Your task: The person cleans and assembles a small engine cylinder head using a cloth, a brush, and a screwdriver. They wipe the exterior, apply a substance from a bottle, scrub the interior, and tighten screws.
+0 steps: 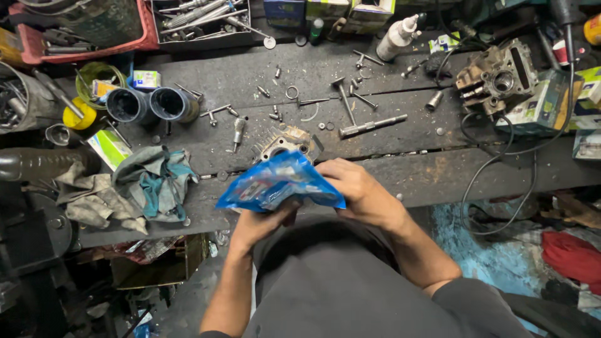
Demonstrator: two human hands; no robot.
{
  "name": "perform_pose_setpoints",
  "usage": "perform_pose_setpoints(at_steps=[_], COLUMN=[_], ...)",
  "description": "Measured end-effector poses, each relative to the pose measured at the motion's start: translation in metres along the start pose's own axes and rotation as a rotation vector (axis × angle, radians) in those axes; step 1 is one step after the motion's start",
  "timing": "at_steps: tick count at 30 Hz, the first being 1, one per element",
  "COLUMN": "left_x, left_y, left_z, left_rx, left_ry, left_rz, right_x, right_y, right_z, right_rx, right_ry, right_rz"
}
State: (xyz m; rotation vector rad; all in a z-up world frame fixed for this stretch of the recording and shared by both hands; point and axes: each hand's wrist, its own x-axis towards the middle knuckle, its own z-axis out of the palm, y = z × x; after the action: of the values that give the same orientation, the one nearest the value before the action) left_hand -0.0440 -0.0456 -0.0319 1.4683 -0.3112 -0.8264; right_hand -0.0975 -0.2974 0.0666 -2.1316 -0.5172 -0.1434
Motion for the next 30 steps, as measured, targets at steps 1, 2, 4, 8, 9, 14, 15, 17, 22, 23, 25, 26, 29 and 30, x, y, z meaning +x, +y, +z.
perform_pose_setpoints(at_steps=[1,2,4,8,9,14,15,17,22,23,25,26,29,30], left_x=[-0.001,0.0,0.001,0.006,0.006,0.007,0.007,0.008,-0.017,-0.024,-0.033,-0.037,-0.057,-0.065], left_y=[-0.003,-0.004,-0.004,0.002,0.002,0.0,-0.001,-0.001,0.006,0.007,0.006,0.006,0.005,0.003], left_z=[0.005,0.007,0.005,-0.013,-0.016,-0.018,-0.018,-0.023,-0.071,-0.079,-0.094,-0.102,-0.116,-0.115], left_rx=[-0.072,-0.141,-0.149,-0.037,-0.016,0.227,0.309,0.473,0.18,0.138,0.121,0.147,0.308,0.284], left_ry=[0.016,0.029,0.032,-0.11,-0.126,0.077,0.069,0.055,0.324,0.41,0.534,0.573,0.7,0.733], left_rz=[-0.008,-0.013,-0.028,-0.031,0.115,0.289,0.29,0.294,0.198,0.201,0.316,0.431,0.377,0.384], right_x=[-0.002,-0.003,-0.005,-0.007,-0.006,-0.007,-0.008,-0.012,-0.031,-0.036,-0.043,-0.044,-0.052,-0.055], right_y=[0.003,0.006,0.009,0.008,0.008,0.006,0.006,0.008,0.034,0.046,0.081,0.101,0.161,0.177], right_z=[0.002,0.004,0.008,0.008,0.007,-0.004,-0.008,-0.02,-0.062,-0.071,-0.083,-0.086,-0.084,-0.081], right_rx=[-0.004,0.021,0.074,0.121,0.126,0.081,0.053,-0.006,-0.345,-0.368,-0.485,-0.488,-0.509,-0.527], right_ry=[0.02,0.025,0.031,0.065,0.043,0.061,0.074,0.124,0.332,0.377,0.386,0.391,0.38,0.359], right_rz=[0.009,0.016,0.03,0.047,0.06,0.06,0.044,0.064,0.182,0.233,0.323,0.38,0.484,0.473])
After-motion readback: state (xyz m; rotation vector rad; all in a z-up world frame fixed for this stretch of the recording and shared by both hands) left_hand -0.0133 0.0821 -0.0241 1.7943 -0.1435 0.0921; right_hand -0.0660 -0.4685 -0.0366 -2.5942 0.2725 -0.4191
